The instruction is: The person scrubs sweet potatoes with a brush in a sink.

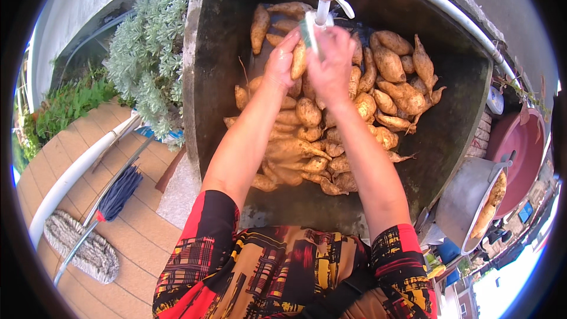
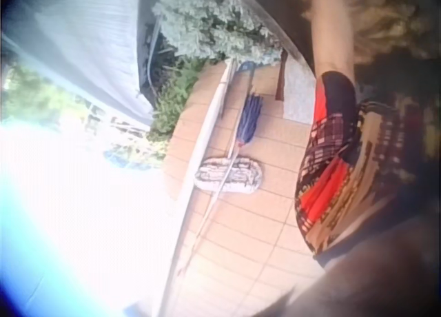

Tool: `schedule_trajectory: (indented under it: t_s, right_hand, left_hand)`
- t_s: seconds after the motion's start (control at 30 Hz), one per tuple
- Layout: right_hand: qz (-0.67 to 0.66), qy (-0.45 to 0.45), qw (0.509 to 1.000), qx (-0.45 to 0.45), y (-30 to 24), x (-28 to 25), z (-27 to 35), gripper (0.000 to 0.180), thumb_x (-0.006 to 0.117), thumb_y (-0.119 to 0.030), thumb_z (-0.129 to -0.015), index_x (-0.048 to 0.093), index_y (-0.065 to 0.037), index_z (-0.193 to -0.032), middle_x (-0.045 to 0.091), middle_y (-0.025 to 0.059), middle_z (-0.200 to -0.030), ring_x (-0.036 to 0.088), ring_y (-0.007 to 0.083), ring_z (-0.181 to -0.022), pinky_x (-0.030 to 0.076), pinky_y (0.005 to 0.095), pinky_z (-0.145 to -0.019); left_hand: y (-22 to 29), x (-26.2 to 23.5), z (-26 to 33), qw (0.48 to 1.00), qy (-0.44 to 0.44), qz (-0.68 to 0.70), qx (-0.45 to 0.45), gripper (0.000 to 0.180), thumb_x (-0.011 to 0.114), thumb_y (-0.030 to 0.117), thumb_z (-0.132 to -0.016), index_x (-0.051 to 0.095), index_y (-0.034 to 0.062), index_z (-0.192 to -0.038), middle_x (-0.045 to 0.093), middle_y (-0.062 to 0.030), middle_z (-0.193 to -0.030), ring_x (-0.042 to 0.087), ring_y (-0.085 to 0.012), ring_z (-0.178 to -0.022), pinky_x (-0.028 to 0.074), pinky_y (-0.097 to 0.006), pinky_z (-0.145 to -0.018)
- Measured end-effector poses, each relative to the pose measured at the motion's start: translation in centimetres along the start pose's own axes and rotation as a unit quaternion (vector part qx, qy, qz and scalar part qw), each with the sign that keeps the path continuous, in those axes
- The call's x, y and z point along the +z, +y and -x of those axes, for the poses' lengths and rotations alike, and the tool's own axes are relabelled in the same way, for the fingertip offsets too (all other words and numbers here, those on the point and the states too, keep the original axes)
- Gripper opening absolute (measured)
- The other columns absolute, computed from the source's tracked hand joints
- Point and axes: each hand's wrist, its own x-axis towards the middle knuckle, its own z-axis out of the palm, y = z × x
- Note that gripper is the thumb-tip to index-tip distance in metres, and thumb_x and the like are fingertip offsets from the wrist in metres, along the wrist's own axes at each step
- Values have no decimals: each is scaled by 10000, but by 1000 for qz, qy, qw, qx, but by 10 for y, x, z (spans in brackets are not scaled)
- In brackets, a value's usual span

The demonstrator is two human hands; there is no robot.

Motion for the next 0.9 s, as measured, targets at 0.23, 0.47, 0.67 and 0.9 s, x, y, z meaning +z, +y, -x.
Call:
schedule_trajectory:
  t_s: [0.23,0.47,0.67,0.9]
  right_hand:
    - [8,9,1000,-13,-5,3,20,358,644,-96,-734,665,-62,-1090,516,158,-1154,477,329,-1024,418,422,-912]
    - [-36,19,999,17,18,3,-7,348,620,-100,-751,658,-71,-1096,532,158,-1083,469,334,-1036,431,432,-895]
    - [-38,-51,994,-85,-39,-5,66,395,665,-60,-669,672,-76,-1063,521,173,-1125,489,328,-1013,426,415,-908]
    - [21,65,998,-11,41,0,-35,384,644,-94,-726,661,-96,-1110,534,144,-1068,491,330,-991,455,415,-864]
  left_hand:
    - [-11,-3,-13,995,34,73,-64,419,515,252,-985,455,68,-1356,659,-118,-996,656,-236,-841,566,-336,-736]
    - [-6,-12,-7,993,-17,88,-70,329,564,231,-964,580,25,-1220,651,-144,-1130,675,-241,-901,564,-360,-819]
    - [5,-28,-5,991,-64,38,-114,301,569,262,-955,605,37,-1152,672,-138,-1093,655,-277,-990,553,-404,-886]
    - [3,-34,-8,977,-167,25,-132,382,493,281,-996,532,30,-1281,627,-168,-1177,639,-274,-1043,526,-403,-924]
